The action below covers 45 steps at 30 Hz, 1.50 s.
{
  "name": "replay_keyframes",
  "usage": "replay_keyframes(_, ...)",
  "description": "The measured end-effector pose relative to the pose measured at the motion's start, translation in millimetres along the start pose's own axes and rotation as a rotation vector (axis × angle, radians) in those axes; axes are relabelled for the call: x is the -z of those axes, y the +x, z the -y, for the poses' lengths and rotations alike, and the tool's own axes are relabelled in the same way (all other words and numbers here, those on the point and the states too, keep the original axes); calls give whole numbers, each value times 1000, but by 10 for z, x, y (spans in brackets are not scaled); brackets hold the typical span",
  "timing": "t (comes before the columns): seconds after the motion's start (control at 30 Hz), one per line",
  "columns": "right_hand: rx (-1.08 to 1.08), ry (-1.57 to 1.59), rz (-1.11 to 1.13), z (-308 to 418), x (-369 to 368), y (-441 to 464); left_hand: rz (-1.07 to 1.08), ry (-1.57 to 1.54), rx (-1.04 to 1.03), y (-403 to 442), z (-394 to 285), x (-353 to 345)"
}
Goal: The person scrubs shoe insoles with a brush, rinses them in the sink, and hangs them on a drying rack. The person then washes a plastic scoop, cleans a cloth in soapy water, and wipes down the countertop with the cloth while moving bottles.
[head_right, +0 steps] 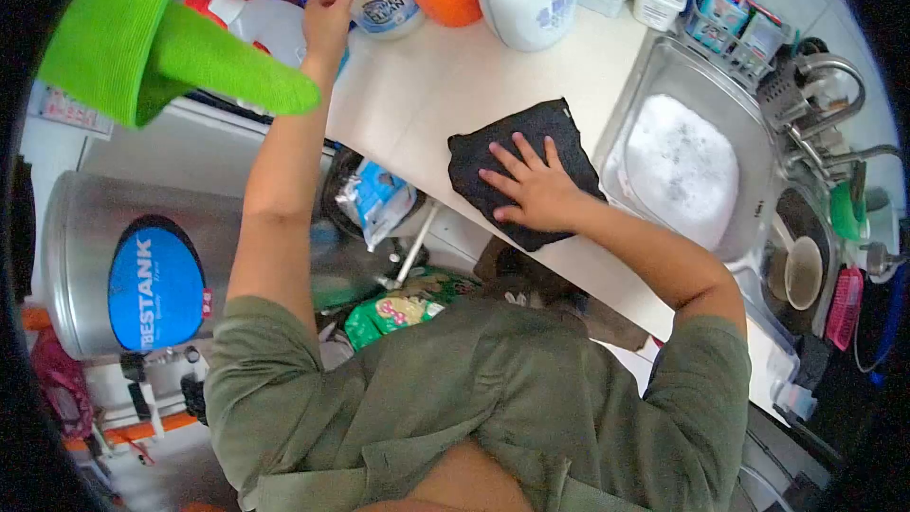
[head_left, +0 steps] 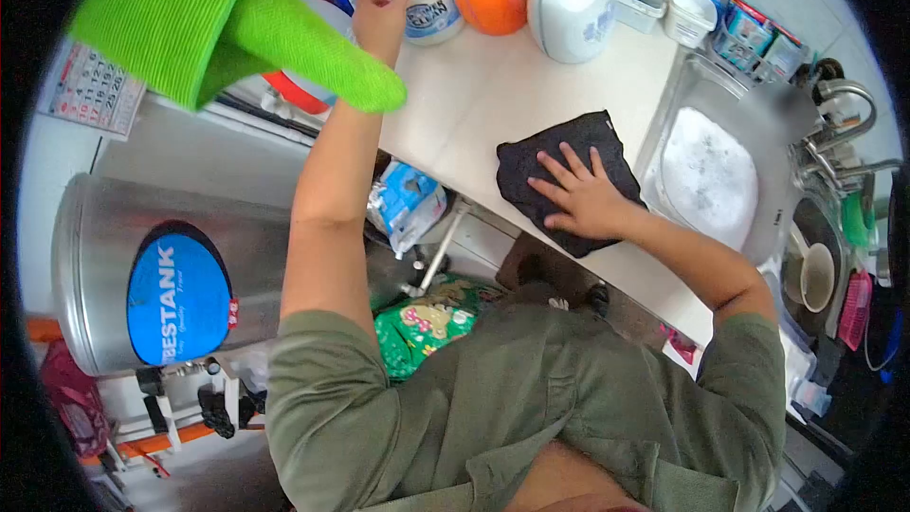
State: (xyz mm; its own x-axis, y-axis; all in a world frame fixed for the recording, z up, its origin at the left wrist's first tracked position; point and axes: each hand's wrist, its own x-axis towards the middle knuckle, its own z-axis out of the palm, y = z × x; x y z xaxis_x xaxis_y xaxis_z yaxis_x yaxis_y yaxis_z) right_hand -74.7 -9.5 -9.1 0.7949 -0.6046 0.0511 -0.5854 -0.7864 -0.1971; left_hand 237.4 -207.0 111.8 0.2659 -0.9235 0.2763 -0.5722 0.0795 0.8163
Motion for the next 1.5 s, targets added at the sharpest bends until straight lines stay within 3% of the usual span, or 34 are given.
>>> replay_keyframes(0.07,52,45,-137,43,-141,177,-467,252,-241,220,195,17)
replay_keyframes(0.2,122,104,-215,317,-182,861,-481,320,-350,537,217,-102)
replay_keyframes(0.27,168,121,-250,450,-344,1353,-236,539,-113,588,55,-107)
replay_keyframes(0.3,173,138,-229,531,-409,1603,-228,543,-126,665,91,-159)
replay_keyframes(0.37,180,142,-138,675,-469,2062,-369,393,-236,825,195,-248)
replay_keyframes(0.47,160,139,-177,785,-561,2625,-500,447,-232,933,208,-348)
replay_keyframes(0.63,436,285,-58,487,-535,3183,-511,328,-316,1156,262,-316)
replay_keyframes(0.7,460,279,-153,274,-593,3430,-484,374,-290,1144,206,-256)
replay_keyframes(0.77,399,236,-197,-46,-591,3722,-379,234,-252,1060,30,-204)
replay_keyframes(0.83,330,354,-50,-389,-531,3986,-377,179,-222,1071,-59,-212)
replay_keyframes(0.9,119,374,-146,-633,-630,4086,-379,-181,-285,1160,-24,-167)
replay_keyframes(0.97,-250,210,-368,-722,-538,4054,-358,-160,-233,1282,24,-81)
replay_keyframes(1.03,-521,-26,-373,-734,-398,3903,-349,-163,-198,1288,-112,-79)
replay_keyframes(1.1,-530,-21,-274,-684,-301,3757,-397,230,-299,1135,-217,-123)
replay_keyframes(1.2,-501,37,-186,-558,-223,3474,-490,464,-331,1314,129,-179)
replay_keyframes(1.33,-528,81,-262,-397,-208,2920,-453,312,-402,1359,344,-200)
replay_keyframes(1.4,-589,26,-321,-408,-222,2565,-545,501,-324,1355,340,-274)
replay_keyframes(1.5,-659,-31,-338,-533,-105,1851,-586,432,-402,1274,429,-288)
